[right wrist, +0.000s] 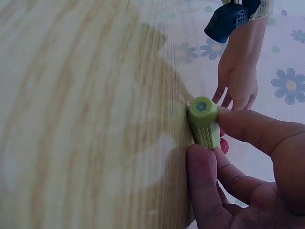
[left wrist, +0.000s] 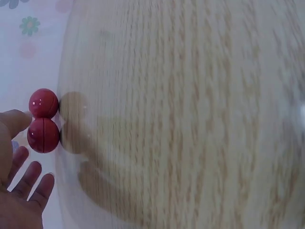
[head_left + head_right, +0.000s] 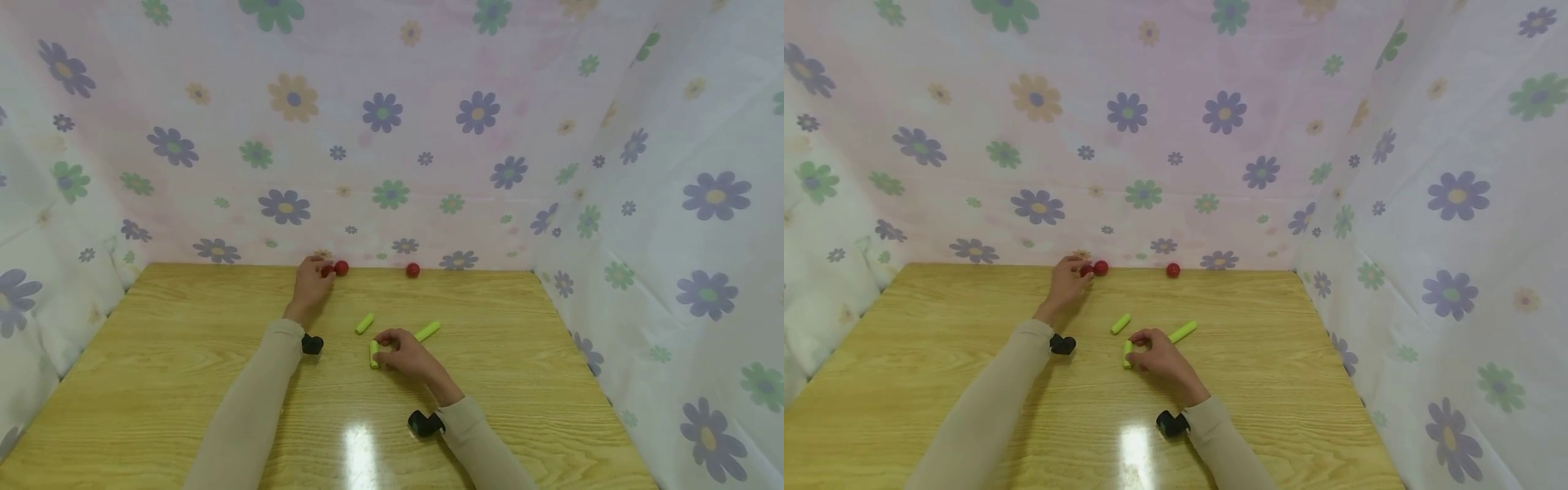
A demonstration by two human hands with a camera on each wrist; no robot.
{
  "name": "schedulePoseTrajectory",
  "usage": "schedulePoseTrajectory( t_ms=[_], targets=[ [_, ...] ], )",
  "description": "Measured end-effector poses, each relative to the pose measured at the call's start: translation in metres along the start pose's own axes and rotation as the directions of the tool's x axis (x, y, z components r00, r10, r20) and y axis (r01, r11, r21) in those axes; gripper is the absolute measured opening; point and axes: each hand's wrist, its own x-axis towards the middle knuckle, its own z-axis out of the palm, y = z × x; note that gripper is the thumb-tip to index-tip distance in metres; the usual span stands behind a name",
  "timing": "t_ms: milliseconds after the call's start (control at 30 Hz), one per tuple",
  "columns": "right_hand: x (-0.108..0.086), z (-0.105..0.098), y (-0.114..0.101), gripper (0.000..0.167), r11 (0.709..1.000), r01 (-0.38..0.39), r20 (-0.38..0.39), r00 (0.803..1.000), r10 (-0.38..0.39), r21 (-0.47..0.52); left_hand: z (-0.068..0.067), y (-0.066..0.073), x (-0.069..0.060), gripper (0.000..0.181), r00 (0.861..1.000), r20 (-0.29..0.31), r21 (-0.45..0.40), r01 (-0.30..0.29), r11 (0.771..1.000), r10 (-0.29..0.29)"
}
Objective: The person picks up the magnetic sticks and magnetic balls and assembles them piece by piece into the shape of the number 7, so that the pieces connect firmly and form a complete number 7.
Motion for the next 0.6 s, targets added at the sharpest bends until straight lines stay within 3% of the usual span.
schedulePoseTrajectory(
  t_ms=[133,300,467,600],
  targets=[
    [0.0,-0.001,0.001,0.04,1.0,0.003,0.002,1.0,-0.003,-0.004,-0.003,-0.001,-0.001,0.031,0.999,0.037,0.072,0.003,0.997,-0.005],
    [0.0,-0.002,0.0,0.039,1.0,-0.007,-0.005,1.0,0.006,-0.014,-0.001,-0.003,-0.001,0.032,0.999,0.044,0.068,0.006,0.998,-0.009],
    [0.002,-0.002,0.003,0.04,1.0,-0.002,-0.001,1.0,0.002,-0.024,0.001,-0.009,-0.001,0.031,1.0,-0.001,0.018,0.029,0.999,-0.029],
    [0.002,-0.001,0.004,0.038,1.0,-0.001,0.0,1.0,0.001,-0.021,-0.001,-0.013,-0.003,0.031,0.997,-0.017,-0.07,0.075,0.995,-0.077]
  ],
)
